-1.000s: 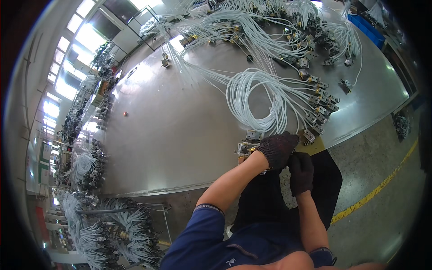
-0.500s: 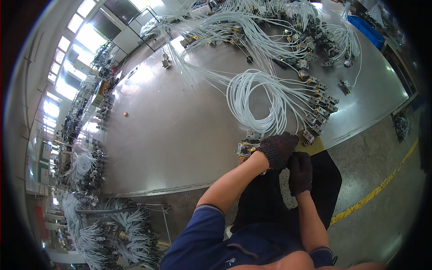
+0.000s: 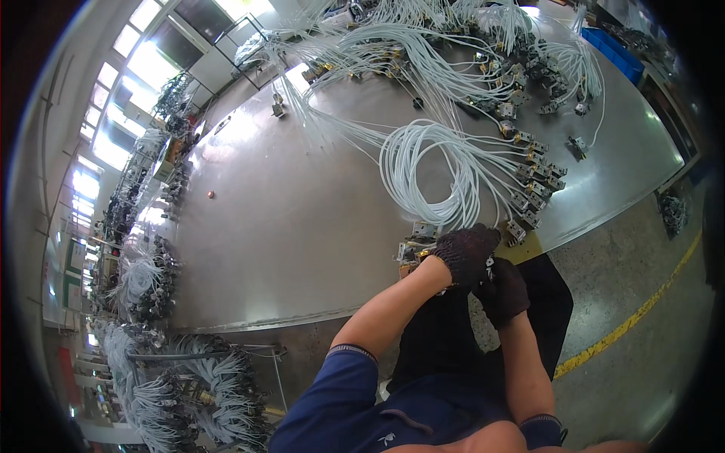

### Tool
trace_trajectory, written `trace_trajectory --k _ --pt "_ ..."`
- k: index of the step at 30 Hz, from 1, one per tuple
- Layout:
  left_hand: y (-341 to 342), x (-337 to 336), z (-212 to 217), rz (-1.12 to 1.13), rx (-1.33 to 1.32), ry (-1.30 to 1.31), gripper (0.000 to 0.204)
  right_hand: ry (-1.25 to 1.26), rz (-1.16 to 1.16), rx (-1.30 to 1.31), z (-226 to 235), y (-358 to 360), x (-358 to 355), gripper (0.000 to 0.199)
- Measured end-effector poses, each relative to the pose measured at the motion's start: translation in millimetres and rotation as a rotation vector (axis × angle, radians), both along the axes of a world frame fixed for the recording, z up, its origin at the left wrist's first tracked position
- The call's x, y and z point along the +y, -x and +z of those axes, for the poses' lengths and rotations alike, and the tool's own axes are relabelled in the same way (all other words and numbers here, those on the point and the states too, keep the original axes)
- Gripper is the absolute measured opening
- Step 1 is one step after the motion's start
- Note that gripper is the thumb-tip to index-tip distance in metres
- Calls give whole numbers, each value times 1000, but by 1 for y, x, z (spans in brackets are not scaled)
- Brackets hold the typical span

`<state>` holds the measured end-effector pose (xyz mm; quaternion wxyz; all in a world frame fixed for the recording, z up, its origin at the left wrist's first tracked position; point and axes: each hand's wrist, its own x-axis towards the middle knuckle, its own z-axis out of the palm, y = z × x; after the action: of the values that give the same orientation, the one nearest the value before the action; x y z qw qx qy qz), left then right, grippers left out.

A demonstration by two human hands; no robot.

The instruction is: Connecting and organizing bundles of white wires on a large circular assembly table within a factory.

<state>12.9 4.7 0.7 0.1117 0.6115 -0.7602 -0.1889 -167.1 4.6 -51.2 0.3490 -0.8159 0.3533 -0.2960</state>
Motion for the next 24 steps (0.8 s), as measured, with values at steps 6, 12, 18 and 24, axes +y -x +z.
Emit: trace_trajectory --k 6,12,18,24 --pt "2 2 4 30 31 7 35 -126 -198 -81 -10 -13 4 24" --pt "2 1 7 32 12 -1 32 -580 -323 -223 -15 -20 8 21" --pt "3 1 9 38 34 -71 40 -18 -332 -73 -5 -24 15 12" --pt "2 2 7 39 32 -47 43 268 -274 -10 -2 -26 15 8"
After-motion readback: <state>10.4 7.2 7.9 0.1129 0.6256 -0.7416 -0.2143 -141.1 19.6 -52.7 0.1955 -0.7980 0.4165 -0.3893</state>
